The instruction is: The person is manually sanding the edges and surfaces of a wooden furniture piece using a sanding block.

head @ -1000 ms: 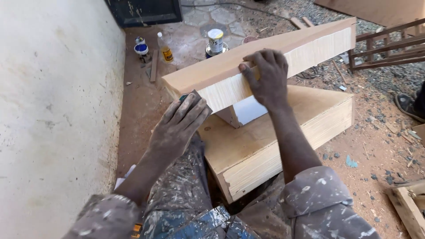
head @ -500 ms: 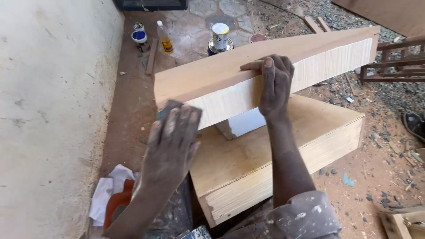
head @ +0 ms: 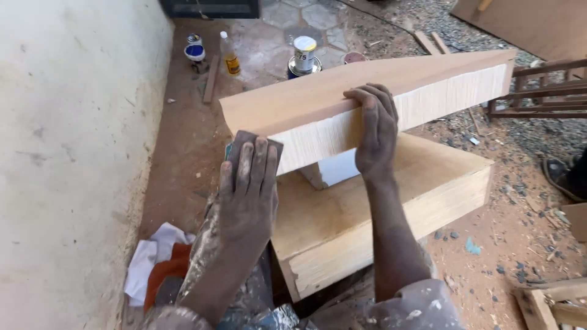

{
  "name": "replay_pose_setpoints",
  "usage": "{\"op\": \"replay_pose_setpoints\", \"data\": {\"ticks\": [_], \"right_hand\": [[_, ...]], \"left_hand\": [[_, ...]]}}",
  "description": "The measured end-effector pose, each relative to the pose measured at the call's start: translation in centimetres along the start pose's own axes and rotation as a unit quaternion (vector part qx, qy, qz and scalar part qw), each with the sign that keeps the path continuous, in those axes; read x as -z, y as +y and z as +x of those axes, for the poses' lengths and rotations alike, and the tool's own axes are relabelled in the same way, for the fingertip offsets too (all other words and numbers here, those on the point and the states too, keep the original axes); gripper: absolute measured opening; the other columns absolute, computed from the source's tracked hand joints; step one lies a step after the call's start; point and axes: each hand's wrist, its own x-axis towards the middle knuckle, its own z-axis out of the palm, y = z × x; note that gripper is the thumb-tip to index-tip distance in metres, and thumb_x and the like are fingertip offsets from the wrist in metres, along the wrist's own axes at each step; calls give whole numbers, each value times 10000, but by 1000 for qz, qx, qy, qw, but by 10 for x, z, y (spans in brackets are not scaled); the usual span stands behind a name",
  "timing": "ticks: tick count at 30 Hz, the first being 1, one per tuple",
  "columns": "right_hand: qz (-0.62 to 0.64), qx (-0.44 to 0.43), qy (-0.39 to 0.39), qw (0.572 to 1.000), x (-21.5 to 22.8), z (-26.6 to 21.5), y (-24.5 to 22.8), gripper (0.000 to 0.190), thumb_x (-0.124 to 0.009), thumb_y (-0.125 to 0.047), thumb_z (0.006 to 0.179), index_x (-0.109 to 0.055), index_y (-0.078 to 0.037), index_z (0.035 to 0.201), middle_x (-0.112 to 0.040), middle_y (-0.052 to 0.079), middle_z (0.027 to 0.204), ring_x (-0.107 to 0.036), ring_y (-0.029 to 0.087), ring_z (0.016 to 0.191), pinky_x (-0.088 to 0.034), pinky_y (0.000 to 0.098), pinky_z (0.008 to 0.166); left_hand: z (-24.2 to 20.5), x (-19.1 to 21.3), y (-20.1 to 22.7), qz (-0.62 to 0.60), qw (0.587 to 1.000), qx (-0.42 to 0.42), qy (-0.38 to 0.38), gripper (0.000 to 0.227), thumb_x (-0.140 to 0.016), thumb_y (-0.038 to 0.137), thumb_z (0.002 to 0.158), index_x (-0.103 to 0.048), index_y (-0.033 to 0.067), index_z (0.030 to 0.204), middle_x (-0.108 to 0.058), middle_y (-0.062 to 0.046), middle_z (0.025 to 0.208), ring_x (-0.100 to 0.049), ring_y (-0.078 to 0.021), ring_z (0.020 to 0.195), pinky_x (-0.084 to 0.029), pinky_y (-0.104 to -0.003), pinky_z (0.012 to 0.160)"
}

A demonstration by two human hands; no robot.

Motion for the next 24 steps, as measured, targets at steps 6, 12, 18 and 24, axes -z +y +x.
{"op": "replay_pose_setpoints", "data": {"ticks": [6, 12, 18, 24], "right_hand": [[-83, -7, -29, 996, -16, -14, -54, 410, -309, -310, 1119, -535, -7, 1280, -558, 176, 1307, -496, 353, 1327, -414, 498, 1118], [15, -53, -41, 998, -73, -96, -101, 704, -140, -541, 1132, -148, -59, 1646, -56, 175, 1754, -18, 387, 1670, -46, 581, 1401], [-217, -89, -30, 972, -123, -89, -91, 766, -45, -574, 1097, -21, -32, 1638, 49, 187, 1735, 88, 372, 1633, 21, 581, 1391], [-283, -35, 14, 958, -119, -69, -54, 663, 16, -512, 1140, 81, -120, 1671, 167, 23, 1762, 104, 213, 1685, 70, 424, 1433]], "left_hand": [[39, -9, 43, -207, 945, -101, -231, 783, -497, 404, 1046, -157, 15, 1635, -67, -130, 1710, -21, -253, 1573, -50, -481, 1269], [52, -4, -28, -284, 935, -185, -109, 526, -523, 234, 919, -566, 45, 1408, -518, -122, 1509, -381, -227, 1436, -260, -395, 1128], [91, -18, -75, -603, 791, 106, -20, 214, -536, 63, 1065, -606, 13, 1261, -599, -235, 1376, -678, -309, 1139, -621, -267, 536], [114, -45, -76, -600, 703, 219, -313, 598, -380, 552, 951, -735, 137, 1196, -769, -89, 1175, -295, -41, 366, -263, -229, 294]]}}
